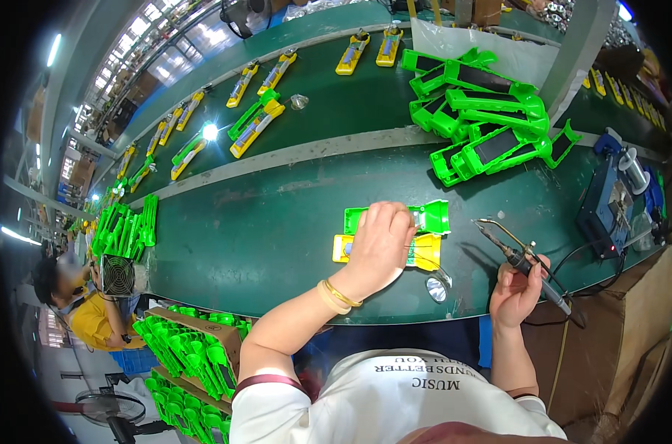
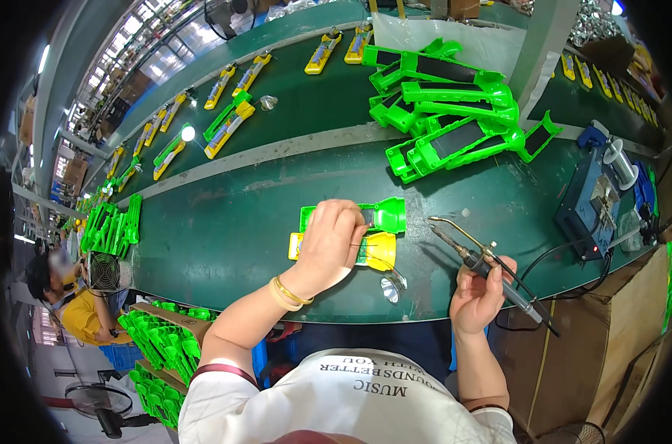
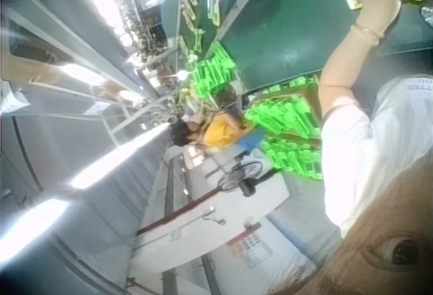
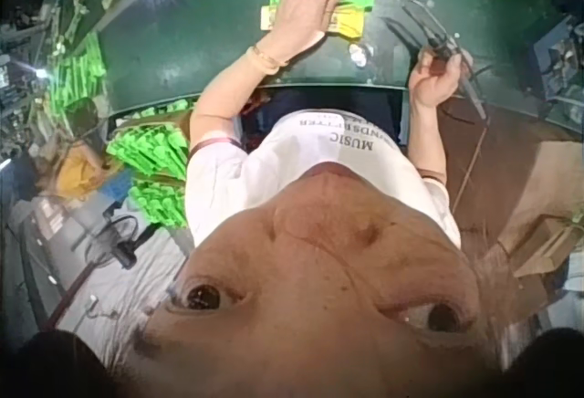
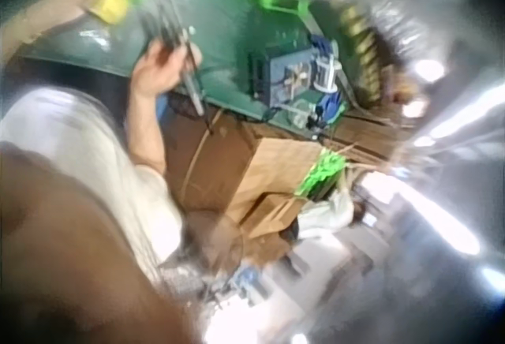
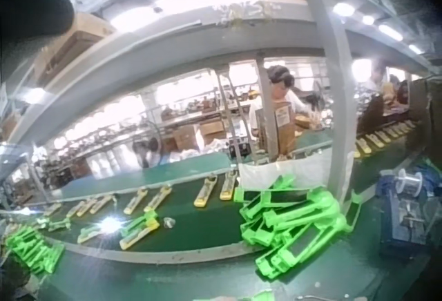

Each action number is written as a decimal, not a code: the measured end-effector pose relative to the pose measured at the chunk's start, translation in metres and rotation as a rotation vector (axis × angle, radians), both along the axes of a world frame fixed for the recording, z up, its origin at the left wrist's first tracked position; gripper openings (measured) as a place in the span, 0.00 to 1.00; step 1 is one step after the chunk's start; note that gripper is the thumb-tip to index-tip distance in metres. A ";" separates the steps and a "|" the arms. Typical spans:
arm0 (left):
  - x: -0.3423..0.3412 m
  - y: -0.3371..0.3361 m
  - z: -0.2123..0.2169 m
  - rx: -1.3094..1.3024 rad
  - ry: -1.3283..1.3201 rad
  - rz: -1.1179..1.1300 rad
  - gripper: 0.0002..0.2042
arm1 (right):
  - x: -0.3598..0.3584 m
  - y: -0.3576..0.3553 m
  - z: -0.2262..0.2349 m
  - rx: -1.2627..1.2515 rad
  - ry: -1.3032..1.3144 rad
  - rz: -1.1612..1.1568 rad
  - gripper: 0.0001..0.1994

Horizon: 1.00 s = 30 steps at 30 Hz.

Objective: Soldering wires and components inside plastic flashlight casings on an assembly line.

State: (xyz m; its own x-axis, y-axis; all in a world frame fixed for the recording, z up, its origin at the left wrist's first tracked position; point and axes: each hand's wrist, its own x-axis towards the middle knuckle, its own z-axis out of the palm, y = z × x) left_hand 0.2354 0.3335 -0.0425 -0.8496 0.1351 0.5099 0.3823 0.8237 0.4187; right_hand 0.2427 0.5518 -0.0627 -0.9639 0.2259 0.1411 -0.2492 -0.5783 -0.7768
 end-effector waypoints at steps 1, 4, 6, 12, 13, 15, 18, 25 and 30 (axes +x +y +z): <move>-0.001 -0.001 -0.003 0.010 -0.064 -0.042 0.05 | -0.001 0.001 0.000 0.001 -0.011 0.006 0.08; -0.004 -0.010 -0.003 0.027 -0.258 -0.152 0.05 | -0.003 -0.002 -0.001 -0.050 -0.045 0.016 0.07; 0.000 -0.021 0.003 0.022 -0.320 -0.349 0.04 | -0.005 0.003 -0.006 0.021 0.003 0.143 0.07; 0.007 -0.018 0.005 0.036 -0.234 -0.274 0.03 | -0.005 0.006 -0.009 0.089 0.005 0.252 0.10; 0.008 -0.018 0.006 0.025 -0.213 -0.247 0.03 | -0.006 0.005 -0.009 0.127 -0.005 0.281 0.10; 0.008 -0.019 0.007 0.031 -0.234 -0.263 0.03 | -0.003 0.004 -0.007 0.196 -0.074 0.311 0.11; 0.008 -0.019 0.011 -0.048 -0.316 -0.282 0.04 | -0.003 0.002 -0.009 0.328 -0.018 0.379 0.11; 0.006 -0.014 0.015 -0.135 -0.325 -0.274 0.05 | -0.002 0.002 -0.012 0.488 -0.032 0.375 0.11; 0.006 -0.014 0.015 -0.142 -0.317 -0.275 0.05 | -0.003 -0.001 -0.012 0.603 -0.035 0.376 0.11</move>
State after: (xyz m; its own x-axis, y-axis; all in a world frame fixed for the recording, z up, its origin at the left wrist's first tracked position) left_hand 0.2410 0.3199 -0.0276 -0.8835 0.4280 0.1901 0.4664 0.7673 0.4402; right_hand 0.2399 0.5512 -0.0747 -0.9673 -0.2309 0.1045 -0.0865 -0.0871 -0.9924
